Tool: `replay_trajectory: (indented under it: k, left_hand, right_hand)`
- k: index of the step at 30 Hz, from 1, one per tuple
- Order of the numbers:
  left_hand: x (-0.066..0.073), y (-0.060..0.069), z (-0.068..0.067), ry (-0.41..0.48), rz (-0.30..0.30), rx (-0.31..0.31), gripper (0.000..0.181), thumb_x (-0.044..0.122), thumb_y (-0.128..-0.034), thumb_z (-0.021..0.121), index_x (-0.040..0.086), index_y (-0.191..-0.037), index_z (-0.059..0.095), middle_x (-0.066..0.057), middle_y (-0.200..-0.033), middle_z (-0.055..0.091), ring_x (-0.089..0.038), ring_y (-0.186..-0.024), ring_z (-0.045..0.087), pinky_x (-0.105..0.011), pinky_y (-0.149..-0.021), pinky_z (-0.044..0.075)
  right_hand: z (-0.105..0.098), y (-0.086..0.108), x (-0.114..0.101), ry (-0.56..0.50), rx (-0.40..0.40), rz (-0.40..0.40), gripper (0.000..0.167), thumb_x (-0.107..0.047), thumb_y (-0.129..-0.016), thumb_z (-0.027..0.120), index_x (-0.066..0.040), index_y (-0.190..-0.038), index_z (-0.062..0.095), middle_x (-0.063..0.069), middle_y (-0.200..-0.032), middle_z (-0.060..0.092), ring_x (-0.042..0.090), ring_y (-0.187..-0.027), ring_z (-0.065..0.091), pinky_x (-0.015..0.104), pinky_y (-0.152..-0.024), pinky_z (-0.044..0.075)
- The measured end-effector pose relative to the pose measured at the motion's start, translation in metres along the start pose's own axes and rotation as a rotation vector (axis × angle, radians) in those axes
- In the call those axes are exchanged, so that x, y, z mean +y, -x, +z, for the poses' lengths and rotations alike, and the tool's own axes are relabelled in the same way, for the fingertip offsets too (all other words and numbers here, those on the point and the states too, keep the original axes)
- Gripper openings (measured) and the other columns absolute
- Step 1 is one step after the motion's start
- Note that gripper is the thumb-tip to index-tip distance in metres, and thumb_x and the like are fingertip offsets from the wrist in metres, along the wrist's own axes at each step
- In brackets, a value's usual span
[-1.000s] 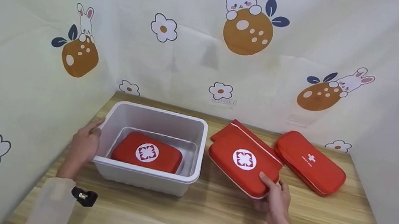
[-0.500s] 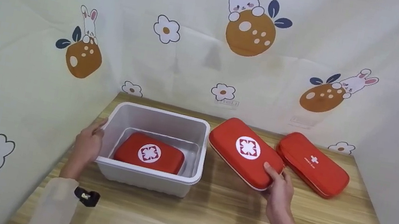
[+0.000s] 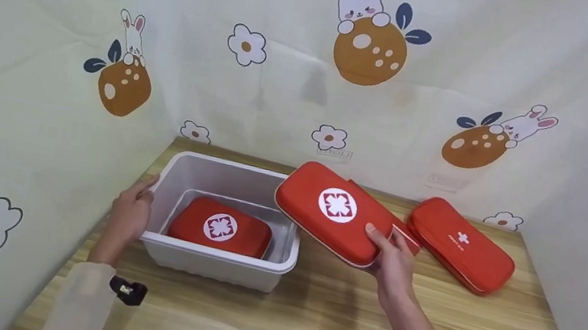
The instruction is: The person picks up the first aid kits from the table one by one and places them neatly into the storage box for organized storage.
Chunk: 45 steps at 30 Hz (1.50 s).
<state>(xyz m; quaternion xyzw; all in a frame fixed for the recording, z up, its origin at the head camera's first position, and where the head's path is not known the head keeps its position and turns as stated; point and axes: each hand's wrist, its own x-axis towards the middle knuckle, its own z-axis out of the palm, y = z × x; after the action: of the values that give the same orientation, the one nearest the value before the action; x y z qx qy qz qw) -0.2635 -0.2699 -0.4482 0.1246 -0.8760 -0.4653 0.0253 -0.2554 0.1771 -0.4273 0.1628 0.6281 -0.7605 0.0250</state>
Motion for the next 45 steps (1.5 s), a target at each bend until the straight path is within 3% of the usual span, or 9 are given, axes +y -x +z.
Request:
replay_trajectory:
  k: [10, 18, 25, 45]
  left_hand:
    - [0.0, 0.001, -0.001, 0.015, 0.004, 0.002, 0.051, 0.021, -0.1072, 0.027, 0.018, -0.158, 0.033, -0.014, -0.164, 0.028, -0.039, -0.153, 0.025, -0.056, -0.125, 0.02]
    - [0.0, 0.001, -0.002, 0.018, 0.006, -0.013, 0.051, 0.02, -0.1073, 0.027, 0.018, -0.158, 0.03, -0.014, -0.165, 0.026, -0.039, -0.153, 0.024, -0.057, -0.125, 0.02]
    - [-0.003, 0.002, -0.001, -0.019, 0.032, 0.017, 0.051, 0.02, -0.1064, 0.027, 0.018, -0.157, 0.035, -0.016, -0.162, 0.032, -0.039, -0.151, 0.028, -0.056, -0.124, 0.023]
    - [-0.001, 0.001, 0.001, -0.008, 0.032, 0.02, 0.051, 0.018, -0.1063, 0.028, 0.015, -0.157, 0.034, -0.017, -0.163, 0.031, -0.04, -0.15, 0.029, -0.055, -0.124, 0.025]
  right_hand:
    - [0.032, 0.002, -0.008, 0.079, -0.092, 0.022, 0.076, -0.035, -0.092, 0.07, -0.016, -0.155, 0.034, 0.016, -0.134, 0.062, 0.017, -0.094, 0.074, 0.03, -0.082, 0.062]
    - [0.06, 0.002, -0.011, 0.154, -0.155, 0.009, 0.076, -0.035, -0.092, 0.07, -0.01, -0.154, 0.032, 0.018, -0.128, 0.065, 0.02, -0.087, 0.075, 0.034, -0.081, 0.063]
    - [0.082, 0.004, -0.012, 0.185, -0.183, 0.016, 0.075, -0.032, -0.09, 0.073, -0.009, -0.151, 0.036, 0.017, -0.117, 0.071, 0.022, -0.081, 0.076, 0.039, -0.074, 0.064]
    - [0.133, 0.008, -0.004, 0.308, -0.258, 0.041, 0.077, -0.031, -0.088, 0.077, -0.007, -0.149, 0.036, 0.016, -0.123, 0.067, 0.021, -0.095, 0.074, 0.036, -0.083, 0.063]
